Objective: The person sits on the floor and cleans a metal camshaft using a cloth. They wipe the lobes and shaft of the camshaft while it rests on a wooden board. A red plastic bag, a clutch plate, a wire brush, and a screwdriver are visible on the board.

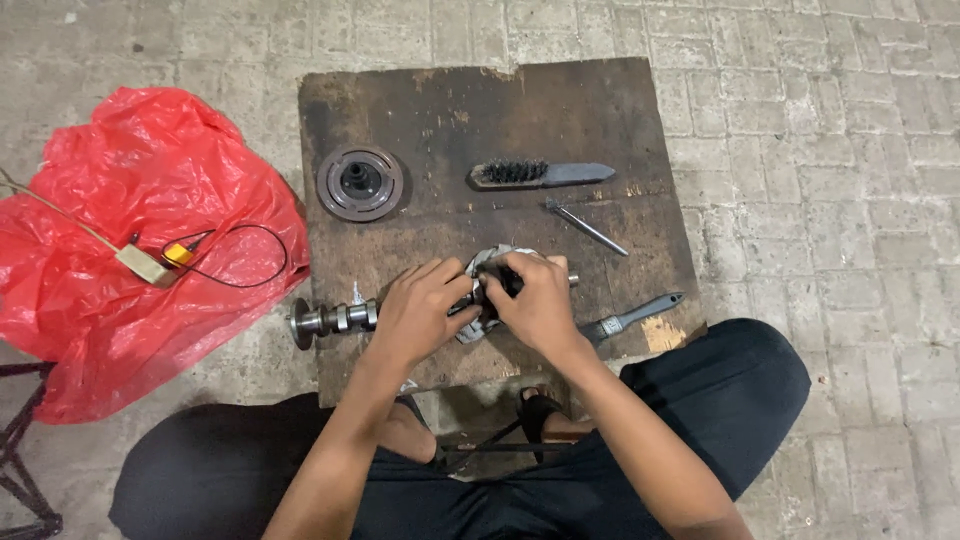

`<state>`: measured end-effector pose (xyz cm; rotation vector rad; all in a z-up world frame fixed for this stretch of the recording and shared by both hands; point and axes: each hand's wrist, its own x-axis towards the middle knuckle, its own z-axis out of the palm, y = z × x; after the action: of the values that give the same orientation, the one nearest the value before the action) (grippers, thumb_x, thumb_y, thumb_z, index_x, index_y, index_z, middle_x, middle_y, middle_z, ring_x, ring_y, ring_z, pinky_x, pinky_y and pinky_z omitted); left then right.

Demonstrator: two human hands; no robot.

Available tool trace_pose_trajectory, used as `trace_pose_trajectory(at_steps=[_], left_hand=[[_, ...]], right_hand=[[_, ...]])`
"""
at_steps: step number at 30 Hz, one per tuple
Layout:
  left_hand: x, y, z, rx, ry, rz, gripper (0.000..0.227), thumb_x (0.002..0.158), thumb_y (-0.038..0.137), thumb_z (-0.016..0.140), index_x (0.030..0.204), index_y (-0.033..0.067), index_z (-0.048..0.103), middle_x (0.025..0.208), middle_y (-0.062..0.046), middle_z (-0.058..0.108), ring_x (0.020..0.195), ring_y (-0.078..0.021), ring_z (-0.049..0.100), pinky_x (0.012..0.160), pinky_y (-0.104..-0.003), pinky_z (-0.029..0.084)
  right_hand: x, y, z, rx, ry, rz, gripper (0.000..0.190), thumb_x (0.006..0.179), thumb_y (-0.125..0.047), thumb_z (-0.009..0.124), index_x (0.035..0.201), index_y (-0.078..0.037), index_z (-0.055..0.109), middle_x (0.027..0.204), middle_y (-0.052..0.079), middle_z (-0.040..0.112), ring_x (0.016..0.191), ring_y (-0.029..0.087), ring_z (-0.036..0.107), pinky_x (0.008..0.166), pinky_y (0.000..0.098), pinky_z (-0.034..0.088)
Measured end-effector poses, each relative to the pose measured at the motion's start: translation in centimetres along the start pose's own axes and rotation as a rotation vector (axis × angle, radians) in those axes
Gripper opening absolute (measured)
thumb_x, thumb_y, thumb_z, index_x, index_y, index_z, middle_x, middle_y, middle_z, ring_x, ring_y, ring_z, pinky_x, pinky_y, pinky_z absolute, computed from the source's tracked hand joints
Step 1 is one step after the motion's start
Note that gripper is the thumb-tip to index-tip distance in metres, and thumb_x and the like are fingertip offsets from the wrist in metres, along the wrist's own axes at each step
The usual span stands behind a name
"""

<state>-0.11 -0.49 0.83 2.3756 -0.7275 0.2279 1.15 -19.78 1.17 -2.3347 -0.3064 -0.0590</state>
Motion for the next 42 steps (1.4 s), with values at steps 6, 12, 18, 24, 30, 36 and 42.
trace_pose_trajectory(at_steps=[6, 12, 18, 24, 30, 36, 42], left_hand=[[-0.2, -0.5, 0.5, 0.008, -0.012, -0.005, 0.028, 0.085, 0.024, 0.082, 0.077, 0.0116, 0.058, 0.079, -0.003, 0.052, 0.075, -0.026, 0.061, 0.069, -0.036, 0.052], [-0.1, 0.1, -0.3, -0.009, 0.002, -0.025, 0.026, 0.082, 0.023, 0.084, 0.079, 0.0111, 0.061, 0.079, -0.003, 0.054, 0.075, -0.0269, 0.063, 0.07, -0.038, 0.054], [0.0, 0.2, -0.4, -0.015, -0.016, -0.011, 0.023, 0.082, 0.019, 0.084, 0.08, 0.0108, 0.062, 0.079, -0.004, 0.053, 0.076, -0.0264, 0.062, 0.069, -0.037, 0.054], [-0.2, 0.1, -0.5, -0.021, -0.012, -0.051, 0.026, 0.079, 0.02, 0.086, 0.08, 0.0111, 0.062, 0.08, -0.004, 0.055, 0.077, -0.0267, 0.063, 0.069, -0.037, 0.055], [-0.2, 0.3, -0.3, -0.003, -0.019, -0.022, 0.027, 0.08, 0.021, 0.085, 0.08, 0.0103, 0.061, 0.08, -0.005, 0.054, 0.078, -0.0277, 0.062, 0.07, -0.038, 0.054], [-0.4, -0.8, 0.6, 0.023, -0.043, -0.106, 0.034, 0.074, 0.03, 0.089, 0.081, 0.0121, 0.061, 0.079, -0.003, 0.053, 0.08, -0.0272, 0.062, 0.069, -0.04, 0.055], [0.0, 0.4, -0.5, -0.034, -0.03, -0.088, 0.026, 0.078, 0.018, 0.087, 0.082, 0.0075, 0.063, 0.079, -0.007, 0.056, 0.077, -0.031, 0.063, 0.066, -0.042, 0.056]], right_hand=[[-0.5, 0.0, -1.3, 0.022, -0.087, -0.036, 0.014, 0.084, -0.012, 0.07, 0.094, -0.019, 0.077, 0.088, 0.0, 0.079, 0.093, 0.026, 0.073, 0.089, 0.0353, 0.042], [-0.1, 0.9, 0.7, -0.031, -0.053, 0.014, 0.017, 0.087, -0.011, 0.069, 0.101, -0.016, 0.077, 0.088, 0.002, 0.079, 0.087, 0.027, 0.073, 0.087, 0.0351, 0.04], [1.3, -0.9, 0.3, -0.117, -0.121, 0.17, 0.01, 0.086, -0.01, 0.071, 0.093, -0.004, 0.075, 0.081, 0.018, 0.075, 0.081, 0.041, 0.07, 0.084, 0.0416, 0.046], [1.1, -4.1, -1.8, 0.021, -0.175, 0.226, 0.012, 0.089, -0.008, 0.067, 0.095, -0.001, 0.075, 0.088, 0.02, 0.077, 0.088, 0.042, 0.073, 0.087, 0.0454, 0.049], [1.9, -3.2, -0.1, -0.173, -0.157, 0.291, 0.027, 0.087, -0.01, 0.072, 0.108, 0.006, 0.075, 0.097, 0.028, 0.075, 0.091, 0.044, 0.072, 0.082, 0.0501, 0.056], [0.3, -5.0, -1.8, -0.256, -0.05, -0.017, 0.005, 0.085, -0.005, 0.074, 0.087, -0.001, 0.072, 0.076, 0.017, 0.071, 0.078, 0.039, 0.071, 0.066, 0.046, 0.057], [-1.2, -3.9, -2.2, -0.04, 0.07, -0.016, 0.019, 0.085, -0.007, 0.08, 0.095, 0.004, 0.067, 0.084, 0.02, 0.067, 0.083, 0.042, 0.068, 0.07, 0.0479, 0.058]])
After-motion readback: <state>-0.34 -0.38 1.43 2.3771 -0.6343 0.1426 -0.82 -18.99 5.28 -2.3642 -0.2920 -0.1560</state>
